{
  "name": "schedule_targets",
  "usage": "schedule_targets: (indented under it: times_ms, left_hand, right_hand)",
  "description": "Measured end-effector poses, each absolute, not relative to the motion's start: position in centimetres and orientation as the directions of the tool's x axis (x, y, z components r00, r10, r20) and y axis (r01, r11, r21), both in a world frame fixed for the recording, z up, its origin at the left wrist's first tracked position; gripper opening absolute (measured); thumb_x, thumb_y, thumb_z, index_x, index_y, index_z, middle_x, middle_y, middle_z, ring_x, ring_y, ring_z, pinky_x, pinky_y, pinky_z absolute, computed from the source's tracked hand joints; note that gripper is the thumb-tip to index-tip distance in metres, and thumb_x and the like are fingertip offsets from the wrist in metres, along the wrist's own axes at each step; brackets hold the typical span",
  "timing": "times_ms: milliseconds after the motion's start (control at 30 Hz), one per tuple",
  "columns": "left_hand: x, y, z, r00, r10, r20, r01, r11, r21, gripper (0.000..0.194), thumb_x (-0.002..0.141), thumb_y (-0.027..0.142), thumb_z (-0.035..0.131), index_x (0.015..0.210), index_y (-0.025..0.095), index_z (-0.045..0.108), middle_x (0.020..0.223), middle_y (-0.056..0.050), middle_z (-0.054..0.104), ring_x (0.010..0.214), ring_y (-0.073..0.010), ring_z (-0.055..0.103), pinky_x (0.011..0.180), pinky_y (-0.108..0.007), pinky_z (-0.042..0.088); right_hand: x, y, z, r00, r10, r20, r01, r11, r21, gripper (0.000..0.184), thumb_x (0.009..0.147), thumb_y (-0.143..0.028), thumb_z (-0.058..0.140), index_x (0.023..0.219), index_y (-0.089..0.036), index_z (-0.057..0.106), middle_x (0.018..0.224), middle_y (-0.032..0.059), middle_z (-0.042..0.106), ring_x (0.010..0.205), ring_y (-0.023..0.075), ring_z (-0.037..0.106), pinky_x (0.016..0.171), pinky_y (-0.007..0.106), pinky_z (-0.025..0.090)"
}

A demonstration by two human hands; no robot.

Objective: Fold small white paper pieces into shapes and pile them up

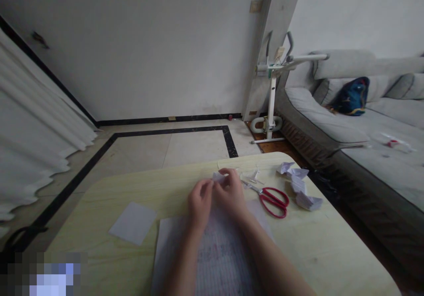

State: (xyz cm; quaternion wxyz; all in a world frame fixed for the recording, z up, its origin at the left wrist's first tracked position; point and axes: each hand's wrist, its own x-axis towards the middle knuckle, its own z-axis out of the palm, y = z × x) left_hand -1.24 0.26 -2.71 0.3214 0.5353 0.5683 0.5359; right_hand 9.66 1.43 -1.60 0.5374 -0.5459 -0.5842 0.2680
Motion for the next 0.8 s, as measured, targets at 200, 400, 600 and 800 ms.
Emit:
schedule_targets:
  times_ms: [200, 400, 600, 800]
  left_hand:
    - [-1.19, 0.1, -2.47, -0.217, 0.954, 0.206, 0.245, -0.151, 0.958, 0.021, 0.083, 0.034, 0.057, 0.09, 0.017, 0.066, 0.09, -0.006, 0.071, 0.087, -0.0202, 0.065, 0.08, -0.029, 0.048]
    - [-1.12, 0.14, -2.4, -0.216, 0.954, 0.207, 0.229, -0.156, 0.961, 0.02, 0.084, 0.033, 0.056, 0.09, 0.017, 0.065, 0.089, -0.007, 0.07, 0.086, -0.0201, 0.064, 0.079, -0.029, 0.048]
    - [-1.21, 0.21, -2.56, -0.168, 0.952, 0.256, 0.251, -0.21, 0.945, 0.016, 0.084, 0.03, 0.056, 0.089, 0.018, 0.066, 0.091, -0.006, 0.07, 0.089, -0.0193, 0.063, 0.083, -0.029, 0.047]
    - [-1.03, 0.09, -2.08, -0.178, 0.956, 0.235, 0.221, -0.194, 0.956, 0.016, 0.082, 0.03, 0.057, 0.087, 0.017, 0.066, 0.088, -0.006, 0.07, 0.087, -0.0196, 0.064, 0.082, -0.03, 0.048]
  right_hand:
    - [9.77, 1.5, -1.92, 0.142, 0.942, 0.305, 0.295, 0.254, -0.921, 0.032, 0.072, -0.018, 0.058, 0.104, -0.02, 0.053, 0.082, 0.0, 0.054, 0.061, 0.0119, 0.05, 0.055, 0.023, 0.042]
    - [9.68, 1.48, -1.47, 0.136, 0.952, 0.274, 0.236, 0.237, -0.942, 0.024, 0.073, -0.018, 0.057, 0.096, -0.02, 0.054, 0.078, -0.0007, 0.053, 0.063, 0.0125, 0.051, 0.054, 0.023, 0.041]
    - [9.44, 1.32, -1.56, 0.184, 0.962, 0.201, 0.168, 0.171, -0.971, 0.028, 0.071, -0.017, 0.055, 0.098, -0.021, 0.049, 0.065, -0.0052, 0.047, 0.055, 0.0117, 0.046, 0.048, 0.021, 0.037]
    - [9.56, 1.36, -1.82, 0.191, 0.955, 0.229, 0.181, 0.195, -0.964, 0.032, 0.069, -0.016, 0.054, 0.101, -0.021, 0.051, 0.069, -0.0041, 0.049, 0.058, 0.0124, 0.046, 0.052, 0.022, 0.038]
